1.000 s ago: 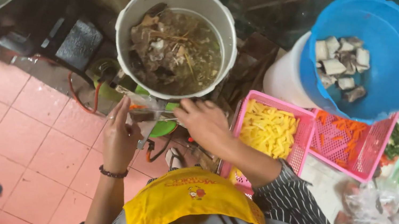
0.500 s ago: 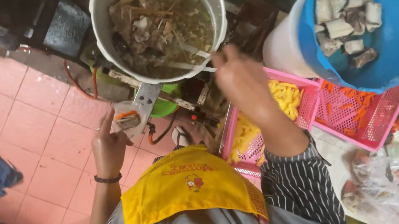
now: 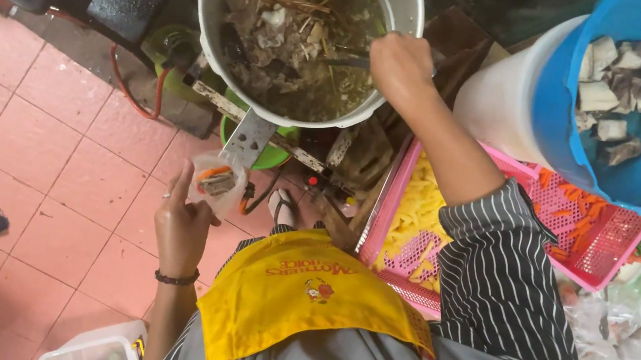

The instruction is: The person scoops vegetable soup into a plastic bag and ties it, then places it in a basket. They walk to a prep table and pack sliced potatoes, carrots, and cooked meat into separate plastic bags using tongs and a ladle. The person repeats this process for multiple bags.

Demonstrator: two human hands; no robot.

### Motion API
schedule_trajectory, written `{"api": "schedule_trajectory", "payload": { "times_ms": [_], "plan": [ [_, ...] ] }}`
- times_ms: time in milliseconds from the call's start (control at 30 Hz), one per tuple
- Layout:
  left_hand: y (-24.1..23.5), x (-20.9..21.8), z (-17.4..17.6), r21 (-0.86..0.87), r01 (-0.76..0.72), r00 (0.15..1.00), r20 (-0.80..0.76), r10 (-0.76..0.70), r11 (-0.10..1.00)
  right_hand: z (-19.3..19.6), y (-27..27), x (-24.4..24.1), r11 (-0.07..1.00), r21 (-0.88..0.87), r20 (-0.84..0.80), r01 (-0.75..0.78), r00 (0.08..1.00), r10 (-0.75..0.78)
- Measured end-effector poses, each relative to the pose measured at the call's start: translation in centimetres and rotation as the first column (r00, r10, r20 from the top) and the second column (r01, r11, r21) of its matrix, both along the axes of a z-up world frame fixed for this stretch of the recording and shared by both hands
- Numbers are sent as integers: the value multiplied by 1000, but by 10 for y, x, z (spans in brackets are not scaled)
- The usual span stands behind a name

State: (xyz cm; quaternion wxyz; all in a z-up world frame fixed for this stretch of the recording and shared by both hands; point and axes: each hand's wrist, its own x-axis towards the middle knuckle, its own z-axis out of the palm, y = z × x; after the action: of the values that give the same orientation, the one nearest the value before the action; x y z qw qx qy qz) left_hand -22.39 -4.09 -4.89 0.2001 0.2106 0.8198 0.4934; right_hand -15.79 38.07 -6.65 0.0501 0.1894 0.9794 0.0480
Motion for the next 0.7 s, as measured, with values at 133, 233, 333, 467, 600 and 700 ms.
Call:
{"api": "schedule_trajectory", "payload": {
  "times_ms": [133,233,333,467,600,700],
  "plan": [
    [-7,-2,-3,-11,-29,999,20,29,1000,-51,13,-13,989,148,-62,-27,997,37],
    [-14,-5,-8,-6,-41,999,29,41,999,-36,24,-14,966,250,-110,61,993,-34],
    [-15,-8,-8,-31,-53,998,12,54,998,-10,25,-4,947,305,-168,102,984,-51],
    [-13,-13,-7,-64,-63,998,10,64,996,20,5,5,953,301,-169,40,986,12],
    [-10,-15,-5,-40,-61,998,-14,60,997,11,-18,-4,992,120,-62,-46,997,54],
    [-9,-16,-7,-3,-40,999,-6,40,999,-15,-26,-7,998,-38,-72,-56,996,53]
  ]
}}
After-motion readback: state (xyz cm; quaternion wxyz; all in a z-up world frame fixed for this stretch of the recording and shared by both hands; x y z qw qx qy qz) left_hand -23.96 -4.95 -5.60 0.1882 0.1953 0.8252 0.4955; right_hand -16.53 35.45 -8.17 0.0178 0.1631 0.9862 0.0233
